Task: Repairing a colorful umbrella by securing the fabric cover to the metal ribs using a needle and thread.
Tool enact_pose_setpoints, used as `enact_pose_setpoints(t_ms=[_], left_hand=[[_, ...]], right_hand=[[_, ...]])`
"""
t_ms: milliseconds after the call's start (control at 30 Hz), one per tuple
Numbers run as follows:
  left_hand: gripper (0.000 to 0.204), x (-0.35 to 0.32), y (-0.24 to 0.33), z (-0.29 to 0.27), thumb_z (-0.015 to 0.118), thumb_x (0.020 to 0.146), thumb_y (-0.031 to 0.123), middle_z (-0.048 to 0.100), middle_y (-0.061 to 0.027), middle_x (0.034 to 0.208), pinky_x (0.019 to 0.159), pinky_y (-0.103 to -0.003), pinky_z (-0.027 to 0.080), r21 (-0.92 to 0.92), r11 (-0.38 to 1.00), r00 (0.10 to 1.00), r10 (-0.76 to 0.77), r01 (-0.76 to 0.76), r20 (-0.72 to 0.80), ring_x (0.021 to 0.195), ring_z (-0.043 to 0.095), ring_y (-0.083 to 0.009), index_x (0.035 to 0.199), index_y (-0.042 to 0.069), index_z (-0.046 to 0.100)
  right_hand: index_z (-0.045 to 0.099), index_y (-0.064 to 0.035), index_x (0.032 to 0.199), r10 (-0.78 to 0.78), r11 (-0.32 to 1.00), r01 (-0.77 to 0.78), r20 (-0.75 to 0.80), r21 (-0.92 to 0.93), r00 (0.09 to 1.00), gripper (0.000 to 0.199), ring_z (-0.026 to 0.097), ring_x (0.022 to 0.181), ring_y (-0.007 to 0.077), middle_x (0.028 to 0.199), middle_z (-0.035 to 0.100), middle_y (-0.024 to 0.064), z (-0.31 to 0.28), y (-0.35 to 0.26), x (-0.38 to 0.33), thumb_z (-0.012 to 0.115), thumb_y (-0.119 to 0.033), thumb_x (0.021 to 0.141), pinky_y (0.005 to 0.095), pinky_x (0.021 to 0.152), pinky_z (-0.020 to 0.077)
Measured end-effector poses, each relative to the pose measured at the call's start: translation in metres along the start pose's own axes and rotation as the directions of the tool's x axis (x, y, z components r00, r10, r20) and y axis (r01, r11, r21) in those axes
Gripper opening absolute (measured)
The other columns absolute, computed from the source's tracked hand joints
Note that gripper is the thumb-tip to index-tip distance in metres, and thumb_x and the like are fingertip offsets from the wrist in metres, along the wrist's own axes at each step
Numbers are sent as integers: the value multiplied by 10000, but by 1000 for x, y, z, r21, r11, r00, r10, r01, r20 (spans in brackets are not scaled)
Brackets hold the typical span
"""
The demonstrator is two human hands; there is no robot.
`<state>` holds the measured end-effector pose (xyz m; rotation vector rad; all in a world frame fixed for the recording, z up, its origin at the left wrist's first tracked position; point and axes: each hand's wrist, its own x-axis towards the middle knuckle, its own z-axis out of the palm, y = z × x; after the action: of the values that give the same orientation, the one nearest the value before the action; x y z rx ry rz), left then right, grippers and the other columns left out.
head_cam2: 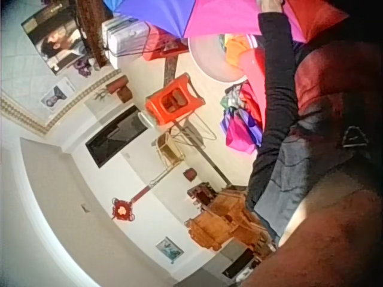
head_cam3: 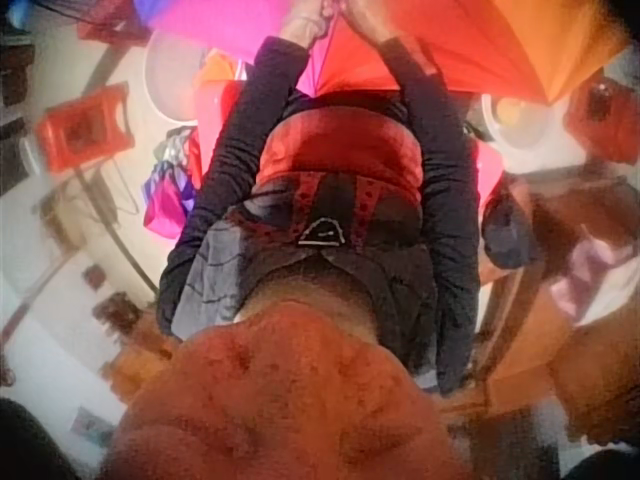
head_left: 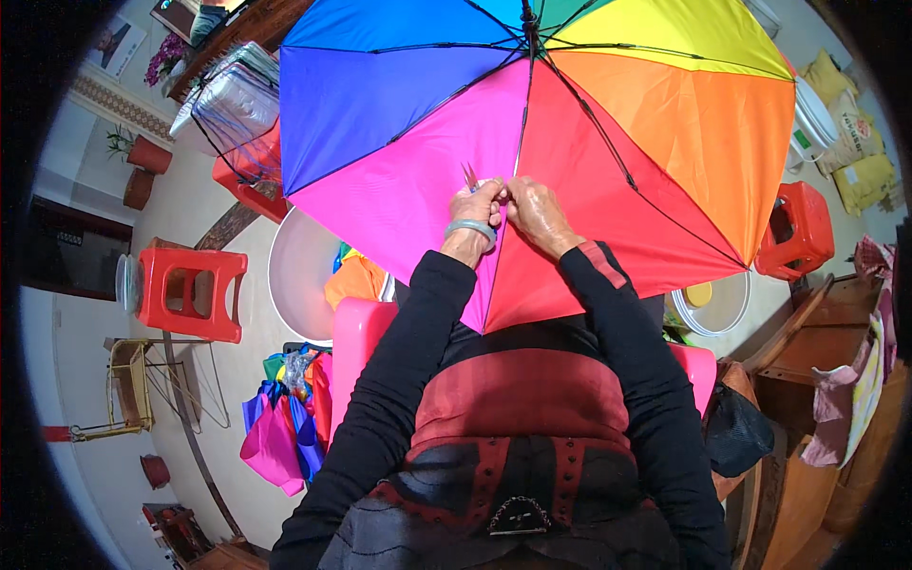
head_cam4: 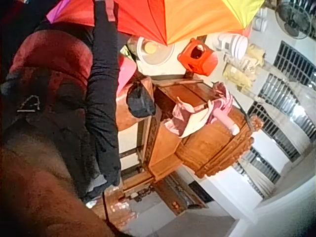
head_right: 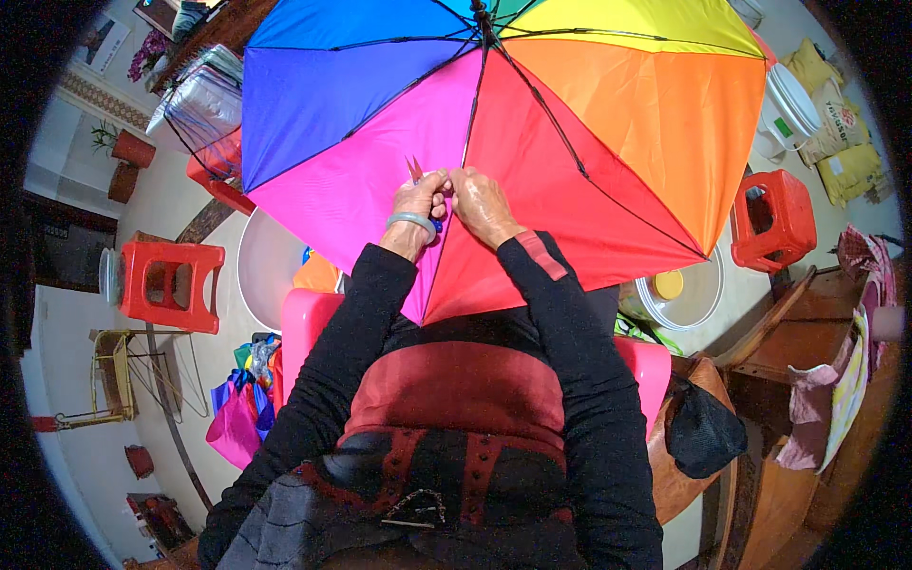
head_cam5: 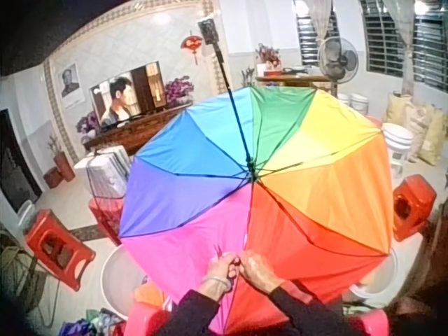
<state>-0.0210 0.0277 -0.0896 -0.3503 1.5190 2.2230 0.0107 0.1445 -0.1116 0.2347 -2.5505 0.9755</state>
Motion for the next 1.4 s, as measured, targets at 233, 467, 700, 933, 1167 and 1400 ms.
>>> enact_pose_setpoints(t_ms=[233,467,700,933,1167,1400], left_hand=[[100,7,-1,-4,579,795,119,521,-30,624,337,-192,310,-52,998,999,-42,42,11,417,394,-60,751,42,534],[112,5,-1,-3,581,797,125,508,-23,611,337,-196,304,17,999,1000,-27,27,7,414,389,-62,745,40,531],[159,4,2,-3,615,774,156,503,-11,611,363,-232,338,360,931,997,37,-58,64,428,419,-88,719,23,546],[173,13,-15,-2,649,694,143,547,-125,643,535,-358,427,759,24,591,644,-651,486,558,533,-266,718,2,552],[153,19,-14,-2,666,654,122,550,-160,693,571,-419,426,774,105,649,621,-624,439,675,550,-320,694,30,550],[194,17,-3,-8,644,660,176,575,-194,733,611,-431,436,787,195,748,506,-585,430,710,564,-351,721,8,566]], right_hand=[[521,-8,829,286,858,-356,231,371,930,81,585,620,235,757,575,137,0,10,4,521,-59,766,350,508,475],[492,-19,879,532,149,-455,316,878,786,91,569,585,134,740,564,75,-18,8,9,511,-94,832,249,493,505],[490,-20,884,561,50,-291,214,955,800,80,574,584,143,739,569,85,-31,9,10,506,-86,840,256,512,521],[511,-24,907,526,82,-296,211,951,824,98,587,619,157,755,578,91,-34,11,6,527,-90,836,287,546,530],[504,-23,889,576,15,-116,86,993,813,84,574,590,147,735,571,92,-51,14,10,530,-67,823,268,515,523],[501,-25,879,679,32,-2,-20,999,734,63,561,557,151,717,564,90,-71,29,9,512,-48,822,275,509,520]])
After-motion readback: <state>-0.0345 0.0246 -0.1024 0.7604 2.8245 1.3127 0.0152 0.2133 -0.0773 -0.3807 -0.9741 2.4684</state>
